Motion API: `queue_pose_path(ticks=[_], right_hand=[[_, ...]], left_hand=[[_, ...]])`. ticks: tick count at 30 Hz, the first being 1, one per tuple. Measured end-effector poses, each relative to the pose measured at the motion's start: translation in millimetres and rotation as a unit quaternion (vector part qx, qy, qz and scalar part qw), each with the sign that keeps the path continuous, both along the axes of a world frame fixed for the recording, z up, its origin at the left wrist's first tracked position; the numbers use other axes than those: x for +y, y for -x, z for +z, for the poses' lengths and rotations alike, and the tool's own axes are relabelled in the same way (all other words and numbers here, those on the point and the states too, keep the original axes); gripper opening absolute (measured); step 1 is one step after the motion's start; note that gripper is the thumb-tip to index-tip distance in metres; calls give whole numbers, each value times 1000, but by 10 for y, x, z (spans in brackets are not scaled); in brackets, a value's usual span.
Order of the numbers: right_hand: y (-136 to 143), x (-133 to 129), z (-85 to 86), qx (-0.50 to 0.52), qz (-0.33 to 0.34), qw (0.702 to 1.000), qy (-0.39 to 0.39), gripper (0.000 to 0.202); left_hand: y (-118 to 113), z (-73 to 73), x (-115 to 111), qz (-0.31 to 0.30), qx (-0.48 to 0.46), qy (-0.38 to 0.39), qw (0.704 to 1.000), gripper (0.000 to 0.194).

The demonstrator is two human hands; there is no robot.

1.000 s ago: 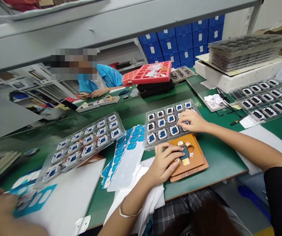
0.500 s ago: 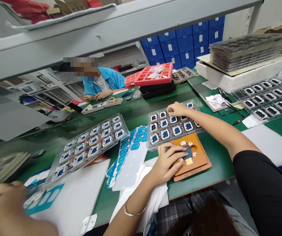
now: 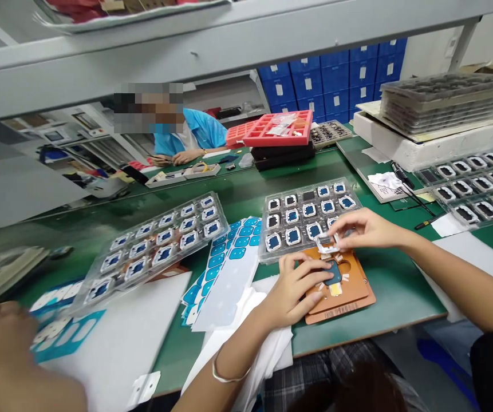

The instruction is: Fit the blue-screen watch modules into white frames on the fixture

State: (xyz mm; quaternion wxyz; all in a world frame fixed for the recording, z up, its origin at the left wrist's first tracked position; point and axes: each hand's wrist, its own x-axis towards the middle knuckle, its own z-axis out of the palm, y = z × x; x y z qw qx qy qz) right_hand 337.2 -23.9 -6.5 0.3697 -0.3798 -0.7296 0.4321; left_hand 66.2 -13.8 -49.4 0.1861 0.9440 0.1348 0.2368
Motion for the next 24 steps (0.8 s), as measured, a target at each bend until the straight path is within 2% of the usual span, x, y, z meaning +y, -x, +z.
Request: queue_pose_path(ticks=[3, 7, 9, 12, 15, 22, 24], right_hand=[[-85, -173, -3, -64, 23, 997, -41, 28], [-64, -224, -14, -134, 39, 977, -160, 20], [-16, -227, -28, -147, 55, 969, -189, 21], [50, -233, -44, -141, 72, 967, -200, 27], [57, -234, -44, -145, 62, 964, -216, 30], [-4, -194, -51, -167, 55, 956, -234, 22], [4, -191, -58, -174, 48, 954, -237, 25]], left_hand=[[6, 0, 4, 0, -6, -9, 1000, 35], [6, 9, 3, -1, -11, -21, 1000, 35], [3, 16, 1, -3, -14, -26, 1000, 35], [1, 22, -1, -4, -17, -35, 999, 34], [2, 19, -1, -8, -20, -41, 999, 36], [0, 27, -9, -5, -13, -35, 999, 33], [1, 33, -11, -5, -12, -36, 999, 33]])
